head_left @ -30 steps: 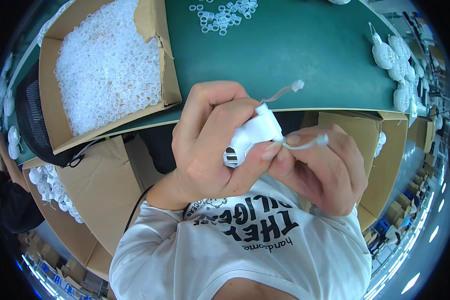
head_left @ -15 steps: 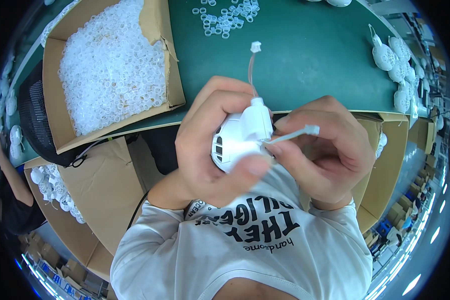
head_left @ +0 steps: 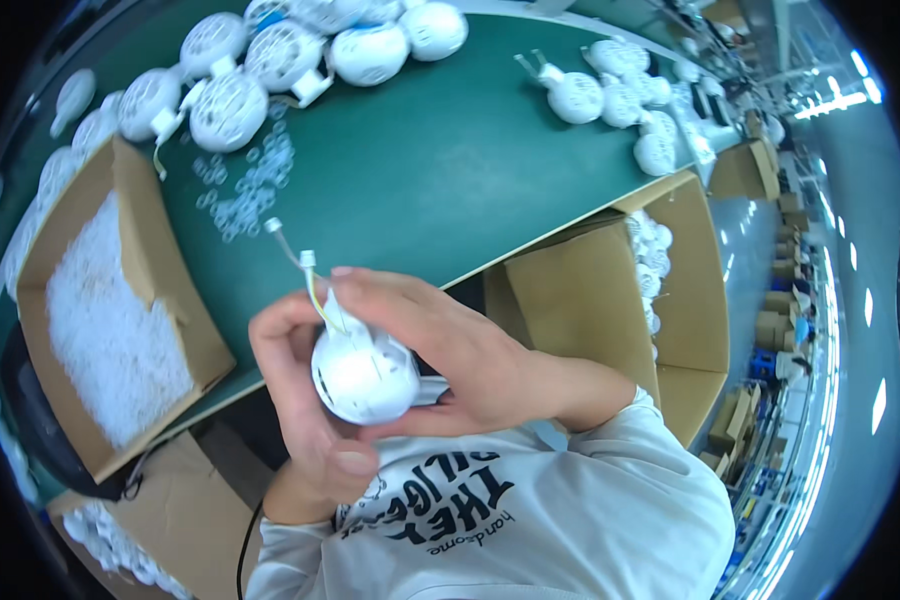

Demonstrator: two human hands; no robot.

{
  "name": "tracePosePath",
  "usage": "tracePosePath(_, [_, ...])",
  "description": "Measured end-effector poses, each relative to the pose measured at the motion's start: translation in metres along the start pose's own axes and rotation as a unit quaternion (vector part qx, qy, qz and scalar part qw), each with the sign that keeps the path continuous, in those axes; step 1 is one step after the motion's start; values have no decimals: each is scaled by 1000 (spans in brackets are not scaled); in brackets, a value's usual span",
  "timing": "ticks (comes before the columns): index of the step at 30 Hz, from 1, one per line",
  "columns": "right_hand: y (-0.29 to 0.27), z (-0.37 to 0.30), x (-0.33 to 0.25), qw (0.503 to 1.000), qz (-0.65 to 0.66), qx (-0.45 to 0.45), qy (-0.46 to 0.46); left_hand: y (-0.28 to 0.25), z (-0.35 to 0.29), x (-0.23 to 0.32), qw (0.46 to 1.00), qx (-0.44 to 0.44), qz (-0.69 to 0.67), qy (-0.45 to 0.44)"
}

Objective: Assembling electronic device components into plastic housings on a production line.

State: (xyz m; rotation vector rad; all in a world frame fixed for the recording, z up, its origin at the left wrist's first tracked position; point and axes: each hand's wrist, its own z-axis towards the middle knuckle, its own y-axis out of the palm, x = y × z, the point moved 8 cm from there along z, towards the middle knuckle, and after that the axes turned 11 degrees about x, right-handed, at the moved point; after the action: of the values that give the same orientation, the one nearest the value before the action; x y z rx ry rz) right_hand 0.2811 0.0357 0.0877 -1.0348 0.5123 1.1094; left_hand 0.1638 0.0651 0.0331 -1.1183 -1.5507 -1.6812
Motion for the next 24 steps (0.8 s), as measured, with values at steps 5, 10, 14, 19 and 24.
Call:
tracePosePath(5, [-87,-3,22,974,-59,177,131,44,4,7,993,-117,11,4])
tracePosePath(10, [-259,-14,37,763,-467,410,177,28,12,32,975,-112,151,121])
tracePosePath(14, [-344,18,64,693,-575,357,249,31,12,45,957,-92,213,175])
tracePosePath(19, [-308,50,59,630,-700,298,157,11,15,74,940,-112,255,200])
tracePosePath(24, [-130,149,33,855,-487,167,-61,-12,13,76,945,-103,254,180])
